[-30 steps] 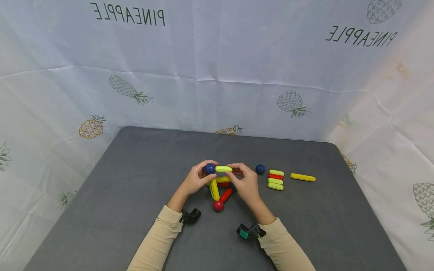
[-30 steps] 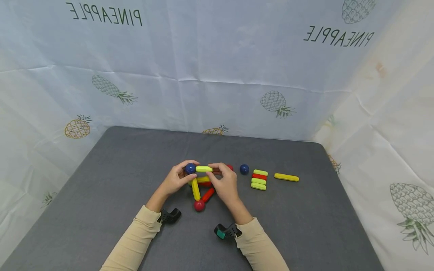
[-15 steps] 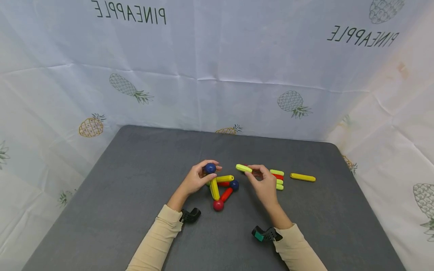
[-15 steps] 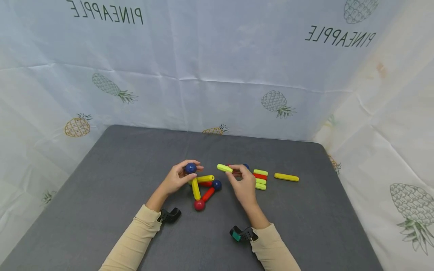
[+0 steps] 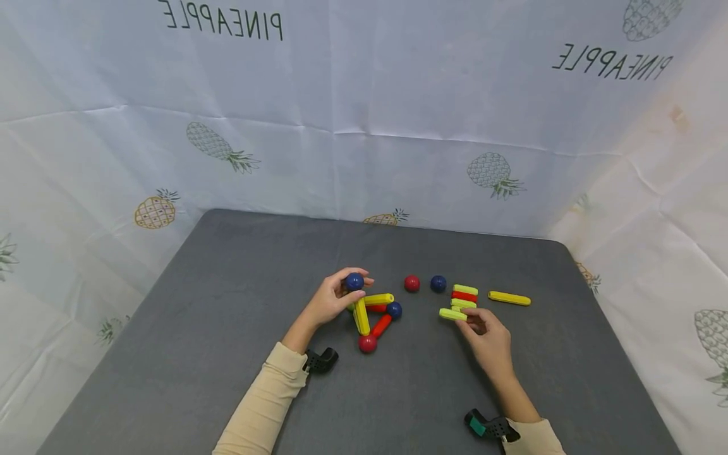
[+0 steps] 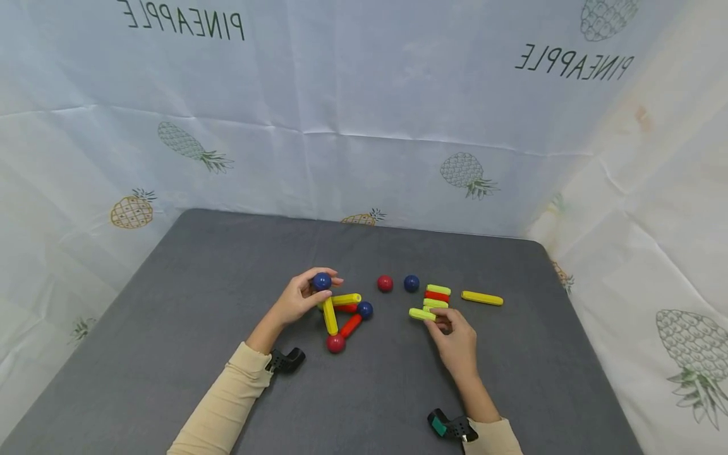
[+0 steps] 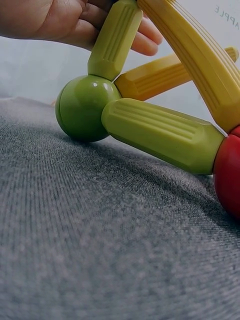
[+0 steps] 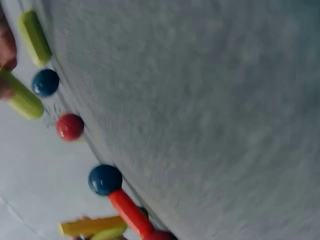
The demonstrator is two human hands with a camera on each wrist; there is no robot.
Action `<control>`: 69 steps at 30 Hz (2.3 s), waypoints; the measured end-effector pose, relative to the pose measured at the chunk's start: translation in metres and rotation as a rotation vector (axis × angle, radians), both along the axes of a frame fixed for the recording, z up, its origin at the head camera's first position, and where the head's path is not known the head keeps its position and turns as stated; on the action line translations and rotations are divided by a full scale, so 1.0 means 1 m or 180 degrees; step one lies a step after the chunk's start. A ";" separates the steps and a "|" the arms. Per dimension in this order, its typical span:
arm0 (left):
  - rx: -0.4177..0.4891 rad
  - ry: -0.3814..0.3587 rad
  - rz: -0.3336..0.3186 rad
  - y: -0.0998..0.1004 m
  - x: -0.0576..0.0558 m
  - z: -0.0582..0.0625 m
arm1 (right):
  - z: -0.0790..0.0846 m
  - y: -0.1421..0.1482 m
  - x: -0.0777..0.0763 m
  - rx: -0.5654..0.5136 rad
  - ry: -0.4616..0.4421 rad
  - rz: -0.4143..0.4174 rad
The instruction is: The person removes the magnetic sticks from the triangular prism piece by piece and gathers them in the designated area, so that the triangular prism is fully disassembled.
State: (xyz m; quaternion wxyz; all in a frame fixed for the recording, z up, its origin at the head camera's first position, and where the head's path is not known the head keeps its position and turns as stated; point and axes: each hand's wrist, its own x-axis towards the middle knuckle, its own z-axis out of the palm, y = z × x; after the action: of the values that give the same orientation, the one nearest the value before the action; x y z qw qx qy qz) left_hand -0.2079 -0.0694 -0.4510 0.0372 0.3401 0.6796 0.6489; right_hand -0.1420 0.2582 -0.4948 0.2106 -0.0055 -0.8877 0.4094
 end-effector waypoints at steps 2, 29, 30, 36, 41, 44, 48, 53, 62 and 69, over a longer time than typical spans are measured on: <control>-0.0003 -0.0017 0.0003 0.000 0.000 0.000 | -0.004 0.005 0.004 0.0032 -0.0052 -0.0117; -0.0041 0.0028 0.0022 0.001 -0.002 -0.006 | 0.001 -0.003 0.008 0.0880 0.0537 0.0095; -0.0037 0.0037 0.0016 0.001 0.000 -0.003 | 0.002 -0.007 0.007 0.0882 0.0583 0.0192; -0.0029 -0.0030 0.0015 0.001 0.003 0.004 | 0.009 -0.037 -0.004 0.0704 0.0686 0.0790; -0.0064 -0.0062 0.0042 0.001 0.003 0.003 | 0.018 -0.063 -0.015 0.0387 0.0551 0.1180; -0.0055 -0.0051 0.0042 0.001 0.003 0.002 | 0.022 -0.076 -0.020 0.0228 0.0438 0.1383; -0.0021 -0.0021 0.0019 0.001 0.003 0.000 | 0.026 -0.091 -0.026 0.0138 0.0335 0.1568; -0.0021 0.0041 0.0014 0.001 0.002 -0.002 | 0.025 -0.101 -0.032 0.0105 0.0389 0.1659; 0.0051 0.0139 -0.0029 0.001 0.001 -0.003 | 0.026 -0.106 -0.034 0.0082 0.0376 0.1618; 0.0066 0.0174 -0.0041 0.001 0.000 -0.002 | 0.021 -0.106 -0.035 -0.0104 0.0313 0.1536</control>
State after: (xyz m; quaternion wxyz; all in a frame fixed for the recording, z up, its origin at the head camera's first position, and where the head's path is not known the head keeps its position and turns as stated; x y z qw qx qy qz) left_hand -0.2079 -0.0684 -0.4533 0.0192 0.3625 0.6714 0.6461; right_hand -0.1770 0.1523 -0.4735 0.1495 0.2232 -0.8452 0.4620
